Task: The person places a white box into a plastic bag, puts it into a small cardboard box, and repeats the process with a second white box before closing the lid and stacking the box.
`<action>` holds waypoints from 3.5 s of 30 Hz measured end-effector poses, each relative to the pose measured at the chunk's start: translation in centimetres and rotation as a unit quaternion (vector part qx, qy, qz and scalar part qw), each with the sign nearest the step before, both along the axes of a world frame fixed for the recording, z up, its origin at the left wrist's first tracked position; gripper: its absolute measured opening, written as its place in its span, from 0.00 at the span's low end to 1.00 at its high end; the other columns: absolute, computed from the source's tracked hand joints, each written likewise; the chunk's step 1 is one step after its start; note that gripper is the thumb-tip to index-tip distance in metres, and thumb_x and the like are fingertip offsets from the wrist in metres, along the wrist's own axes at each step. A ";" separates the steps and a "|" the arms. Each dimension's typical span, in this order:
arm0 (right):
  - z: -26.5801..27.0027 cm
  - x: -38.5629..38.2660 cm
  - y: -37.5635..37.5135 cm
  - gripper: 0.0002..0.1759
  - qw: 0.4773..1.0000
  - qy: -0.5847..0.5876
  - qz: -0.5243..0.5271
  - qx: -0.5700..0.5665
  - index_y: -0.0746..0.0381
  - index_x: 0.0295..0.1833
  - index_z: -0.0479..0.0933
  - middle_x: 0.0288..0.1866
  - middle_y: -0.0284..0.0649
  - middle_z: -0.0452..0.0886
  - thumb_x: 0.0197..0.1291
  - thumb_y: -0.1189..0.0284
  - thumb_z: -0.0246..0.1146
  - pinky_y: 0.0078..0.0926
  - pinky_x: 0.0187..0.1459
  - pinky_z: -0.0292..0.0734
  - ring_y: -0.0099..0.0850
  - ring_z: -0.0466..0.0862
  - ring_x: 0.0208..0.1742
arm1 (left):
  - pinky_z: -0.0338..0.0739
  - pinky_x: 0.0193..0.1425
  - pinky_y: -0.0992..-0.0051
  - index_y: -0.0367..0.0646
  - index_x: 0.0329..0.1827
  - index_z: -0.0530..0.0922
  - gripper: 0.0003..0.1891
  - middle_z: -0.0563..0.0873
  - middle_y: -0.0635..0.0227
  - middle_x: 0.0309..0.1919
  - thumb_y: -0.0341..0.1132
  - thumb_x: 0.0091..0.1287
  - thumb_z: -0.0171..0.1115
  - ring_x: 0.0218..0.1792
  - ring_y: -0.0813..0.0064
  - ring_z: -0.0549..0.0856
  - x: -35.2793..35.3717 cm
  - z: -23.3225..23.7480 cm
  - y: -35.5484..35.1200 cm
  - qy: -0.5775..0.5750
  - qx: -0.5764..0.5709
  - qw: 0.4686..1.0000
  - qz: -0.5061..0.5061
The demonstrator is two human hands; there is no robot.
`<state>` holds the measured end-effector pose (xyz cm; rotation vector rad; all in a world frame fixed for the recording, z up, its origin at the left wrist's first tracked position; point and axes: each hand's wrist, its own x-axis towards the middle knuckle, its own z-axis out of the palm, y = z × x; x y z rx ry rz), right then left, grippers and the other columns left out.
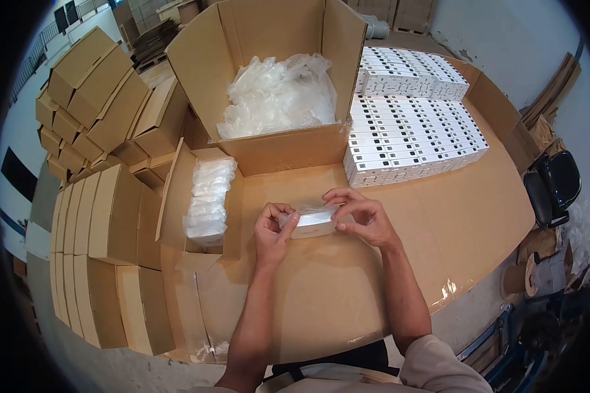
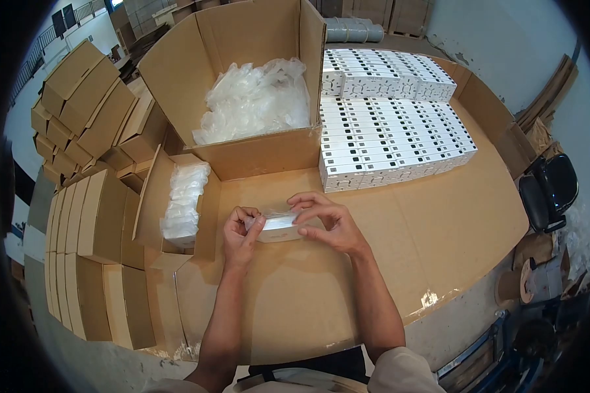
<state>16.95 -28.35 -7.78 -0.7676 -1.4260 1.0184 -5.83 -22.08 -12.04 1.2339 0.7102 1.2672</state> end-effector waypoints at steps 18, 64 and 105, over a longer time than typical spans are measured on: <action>0.5 -1.9 -0.2 0.19 0.968 -0.168 -0.079 -0.167 0.66 0.59 0.87 0.50 0.39 0.92 0.62 0.80 0.75 0.28 0.56 0.82 0.24 0.87 0.51 | 0.74 0.51 0.78 0.41 0.38 0.73 0.12 0.82 0.67 0.42 0.23 0.70 0.71 0.43 0.83 0.78 0.1 0.4 -0.1 -0.006 0.002 1.000 -0.012; 0.5 -0.4 -0.4 0.17 0.975 -0.168 -0.121 -0.082 0.64 0.55 0.87 0.55 0.40 0.90 0.58 0.78 0.77 0.32 0.63 0.79 0.30 0.86 0.58 | 0.77 0.51 0.74 0.42 0.50 0.89 0.17 0.90 0.69 0.47 0.27 0.57 0.81 0.48 0.74 0.83 0.0 2.6 -1.6 0.256 0.156 0.952 0.070; 1.2 -18.9 3.0 0.13 0.989 -0.043 -0.077 0.115 0.70 0.49 0.81 0.50 0.49 0.85 0.60 0.89 0.71 0.30 0.45 0.88 0.36 0.90 0.46 | 0.67 0.79 0.50 0.48 0.64 0.84 0.22 0.79 0.64 0.72 0.37 0.67 0.68 0.74 0.52 0.73 -12.3 2.9 -18.1 0.523 0.167 0.836 0.029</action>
